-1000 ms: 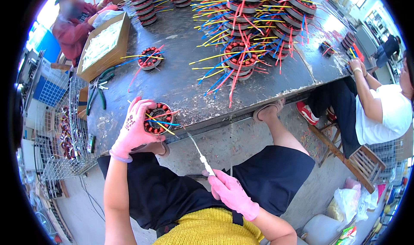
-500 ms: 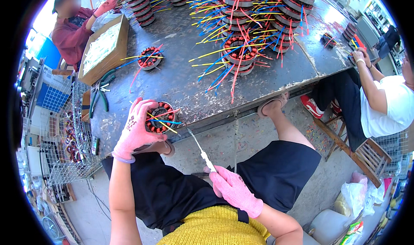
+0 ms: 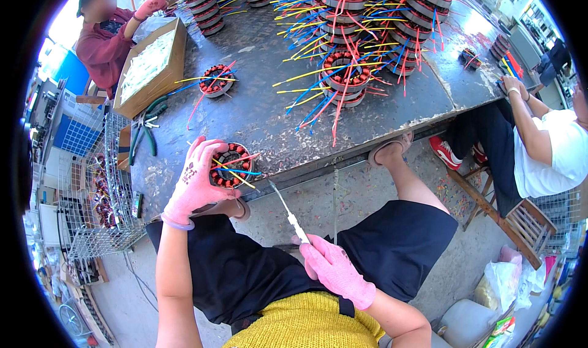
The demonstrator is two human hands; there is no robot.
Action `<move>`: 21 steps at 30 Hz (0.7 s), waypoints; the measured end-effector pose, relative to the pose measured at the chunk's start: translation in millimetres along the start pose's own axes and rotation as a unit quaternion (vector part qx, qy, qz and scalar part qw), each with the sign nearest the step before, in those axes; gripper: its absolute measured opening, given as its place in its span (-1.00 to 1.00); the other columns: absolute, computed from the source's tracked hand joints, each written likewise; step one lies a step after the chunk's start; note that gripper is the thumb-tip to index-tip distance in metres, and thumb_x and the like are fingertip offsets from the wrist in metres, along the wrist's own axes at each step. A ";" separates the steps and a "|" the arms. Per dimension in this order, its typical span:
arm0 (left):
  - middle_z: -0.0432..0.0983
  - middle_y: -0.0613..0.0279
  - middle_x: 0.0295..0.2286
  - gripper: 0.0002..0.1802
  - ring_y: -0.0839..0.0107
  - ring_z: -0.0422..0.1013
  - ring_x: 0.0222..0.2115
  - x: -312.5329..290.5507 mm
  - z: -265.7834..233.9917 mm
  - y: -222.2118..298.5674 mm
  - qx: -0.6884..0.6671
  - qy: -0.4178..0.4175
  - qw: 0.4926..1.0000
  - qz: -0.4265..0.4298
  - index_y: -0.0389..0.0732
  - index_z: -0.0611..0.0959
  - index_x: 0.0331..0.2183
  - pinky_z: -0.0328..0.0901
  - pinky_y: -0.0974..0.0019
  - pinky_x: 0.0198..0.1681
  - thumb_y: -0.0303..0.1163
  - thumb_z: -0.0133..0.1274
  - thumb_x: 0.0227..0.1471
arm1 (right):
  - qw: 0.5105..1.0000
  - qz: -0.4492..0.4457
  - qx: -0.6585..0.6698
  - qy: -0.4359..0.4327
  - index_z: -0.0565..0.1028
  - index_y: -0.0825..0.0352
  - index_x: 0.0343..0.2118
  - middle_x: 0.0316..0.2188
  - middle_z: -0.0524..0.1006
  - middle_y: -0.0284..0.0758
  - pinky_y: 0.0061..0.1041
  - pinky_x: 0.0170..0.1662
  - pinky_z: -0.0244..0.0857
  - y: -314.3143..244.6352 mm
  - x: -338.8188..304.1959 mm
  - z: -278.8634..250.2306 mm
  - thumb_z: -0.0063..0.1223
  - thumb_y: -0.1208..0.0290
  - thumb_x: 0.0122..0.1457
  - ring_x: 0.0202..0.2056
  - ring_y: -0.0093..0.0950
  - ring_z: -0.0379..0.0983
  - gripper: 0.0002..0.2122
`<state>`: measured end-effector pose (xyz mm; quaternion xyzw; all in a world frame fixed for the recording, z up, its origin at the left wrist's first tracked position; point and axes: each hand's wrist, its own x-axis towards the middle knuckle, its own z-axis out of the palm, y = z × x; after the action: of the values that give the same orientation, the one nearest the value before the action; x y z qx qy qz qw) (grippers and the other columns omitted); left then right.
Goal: The person uses a handheld torch to apply heat to the ends of wires on a circular metal component, then places the component aside.
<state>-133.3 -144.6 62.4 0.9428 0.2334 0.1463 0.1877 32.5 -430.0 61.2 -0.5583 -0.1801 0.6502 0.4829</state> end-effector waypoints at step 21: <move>0.40 0.10 -0.02 -0.03 0.01 0.22 0.14 -0.2 0.7 0.5 0.007 0.000 1.000 -0.011 -0.20 0.46 -0.03 -0.09 -0.06 0.34 -0.17 0.50 -0.59 | 1.000 0.012 -0.012 0.003 0.39 0.39 0.09 -0.63 0.30 -0.54 -0.68 -0.51 0.05 -3.8 -1.6 0.5 -0.15 0.25 0.38 -0.59 -0.74 0.17 -0.64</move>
<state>-133.1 -145.4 62.0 0.9414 0.2446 0.1431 0.1827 33.5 -429.4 65.2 -0.5685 -0.1797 0.6518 0.4687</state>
